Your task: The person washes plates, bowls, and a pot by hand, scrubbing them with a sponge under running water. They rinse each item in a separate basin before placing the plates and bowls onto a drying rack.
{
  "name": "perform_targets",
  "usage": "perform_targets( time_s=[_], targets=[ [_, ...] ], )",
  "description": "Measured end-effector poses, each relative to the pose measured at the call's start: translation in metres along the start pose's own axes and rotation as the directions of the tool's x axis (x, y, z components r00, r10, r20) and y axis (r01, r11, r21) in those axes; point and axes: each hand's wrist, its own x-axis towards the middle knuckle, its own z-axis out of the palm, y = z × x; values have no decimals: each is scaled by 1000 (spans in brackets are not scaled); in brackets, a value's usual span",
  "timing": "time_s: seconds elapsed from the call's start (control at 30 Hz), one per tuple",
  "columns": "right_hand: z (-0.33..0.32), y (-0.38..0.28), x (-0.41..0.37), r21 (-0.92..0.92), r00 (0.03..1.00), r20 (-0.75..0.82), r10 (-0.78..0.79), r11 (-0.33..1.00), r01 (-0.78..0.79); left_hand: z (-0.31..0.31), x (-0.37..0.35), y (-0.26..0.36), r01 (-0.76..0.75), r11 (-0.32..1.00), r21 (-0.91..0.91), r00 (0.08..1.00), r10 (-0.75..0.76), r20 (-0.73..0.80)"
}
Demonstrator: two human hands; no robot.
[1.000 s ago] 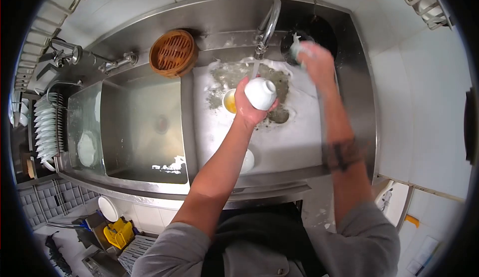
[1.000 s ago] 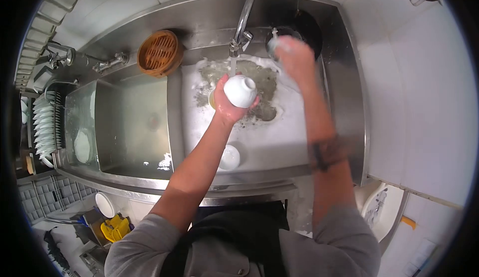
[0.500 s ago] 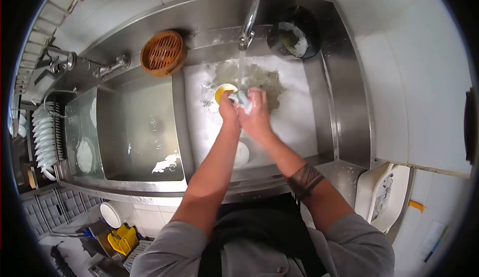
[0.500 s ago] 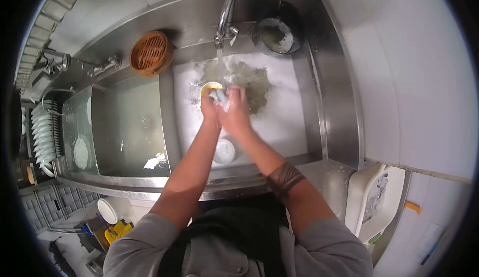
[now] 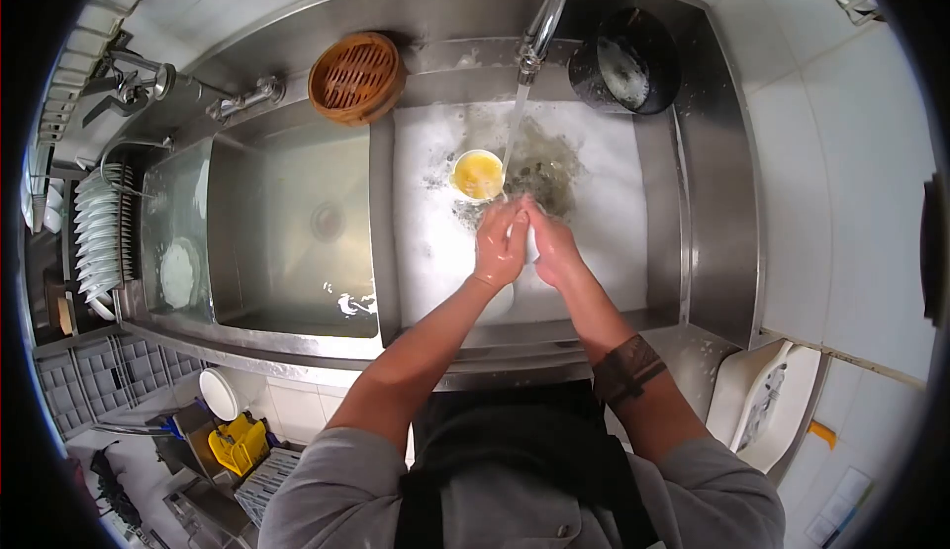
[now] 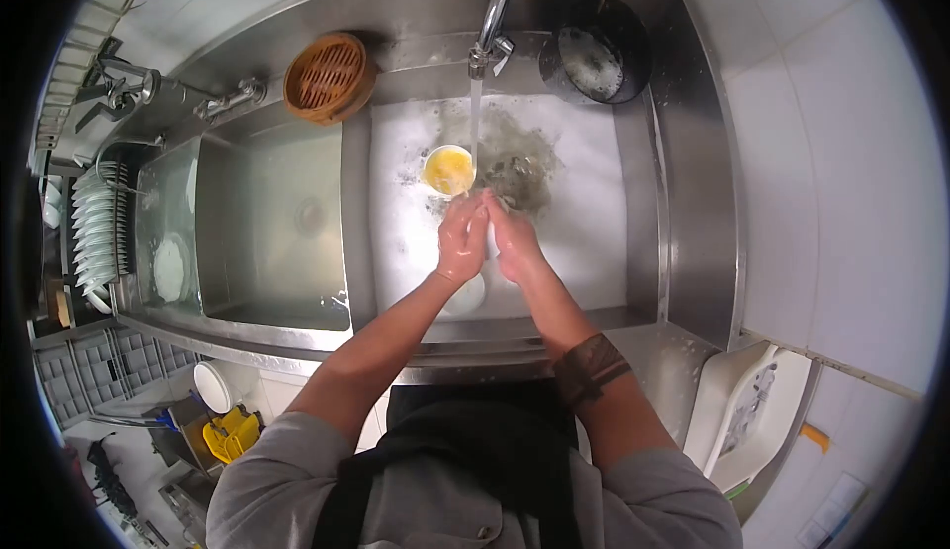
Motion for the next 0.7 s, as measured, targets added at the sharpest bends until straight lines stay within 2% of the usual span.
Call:
perform_targets(
  time_s=[0.03, 0.07, 0.1, 0.13, 0.17, 0.2, 0.23, 0.27, 0.3, 0.33, 0.37, 0.4, 0.43, 0.47, 0.5, 0.53, 0.57, 0.6, 0.63, 0.67, 0.7],
  targets=[
    [-15, 21, 29, -118, 996, 68, -61, 991, 68, 8, -3, -8, 579, 737, -348, 811, -562, 160],
    [-11, 28, 30, -115, 996, 67, -58, 991, 66, 12, -4, -12, 872, 84, -482, 339, -814, 472],
    [-5, 41, 27, -101, 952, 114, -284, 950, 296, 12, -3, -23, 804, -162, -572, 250, -781, 573],
    [1, 47, 25, -77, 851, 159, -500, 853, 516, 6, -3, -35, 804, -162, -573, 250, -781, 572],
    [2, 51, 25, 240, 948, 135, -289, 938, 252, -1, -3, -50, 868, 251, -429, 464, -715, 523],
    [-4, 57, 21, 240, 950, 130, -285, 938, 249, -8, -6, -62, 748, 622, -231, 635, -568, 524],
    [-14, 65, 22, 76, 945, 255, -205, 978, 192, -21, 4, -63, 560, 825, -79, 746, -460, 481],
    [-20, 72, 21, -96, 926, 362, -102, 985, 146, -30, 21, -70, 256, 953, 158, 825, -301, 478],
    [-16, 74, 15, -484, 907, 419, -54, 831, 273, -27, 35, -67, 119, 957, 264, 869, -229, 438],
    [-7, 75, 8, -768, 894, 449, 13, 517, 378, -21, 46, -67, -18, 930, 367, 902, -143, 407],
    [0, 93, 11, -853, 860, 501, 99, 223, 472, -14, 53, -79, -22, 933, 360, 901, -137, 411],
    [3, 112, 14, -836, 832, 517, 198, -92, 541, -4, 59, -94, -189, 854, 484, 772, -176, 611],
    [2, 121, 9, -842, 841, 507, 189, -99, 530, 7, 67, -101, -378, 749, 545, 602, -248, 759],
    [0, 128, 2, -817, 823, 559, 101, -101, 567, 12, 84, -88, -383, 754, 534, 606, -232, 761],
    [-3, 131, 0, -789, 794, 608, 15, -105, 606, 15, 99, -75, -364, 723, 588, 481, -394, 783],
    [-4, 109, -7, -792, 797, 604, 10, -106, 601, 14, 113, -62, -357, 680, 640, 337, -545, 768],
    [-2, 61, -25, -825, 836, 544, -80, 131, 549, 11, 121, -57, -349, 656, 669, 284, -606, 743],
    [-3, 13, -39, -795, 873, 465, -149, 363, 486, 12, 124, -58, -350, 656, 668, 285, -605, 744],
    [-12, -25, -41, -811, 921, 318, -226, 438, 388, 13, 126, -61, -270, 671, 690, 369, -590, 718],
    [-25, -64, -43, -652, 860, 271, -432, 575, 495, 13, 126, -64, -190, 685, 703, 447, -577, 683],
    [-43, -93, -24, -606, 709, 216, -671, 477, 636, 21, 130, -84, -192, 683, 705, 444, -580, 683]
  ],
)
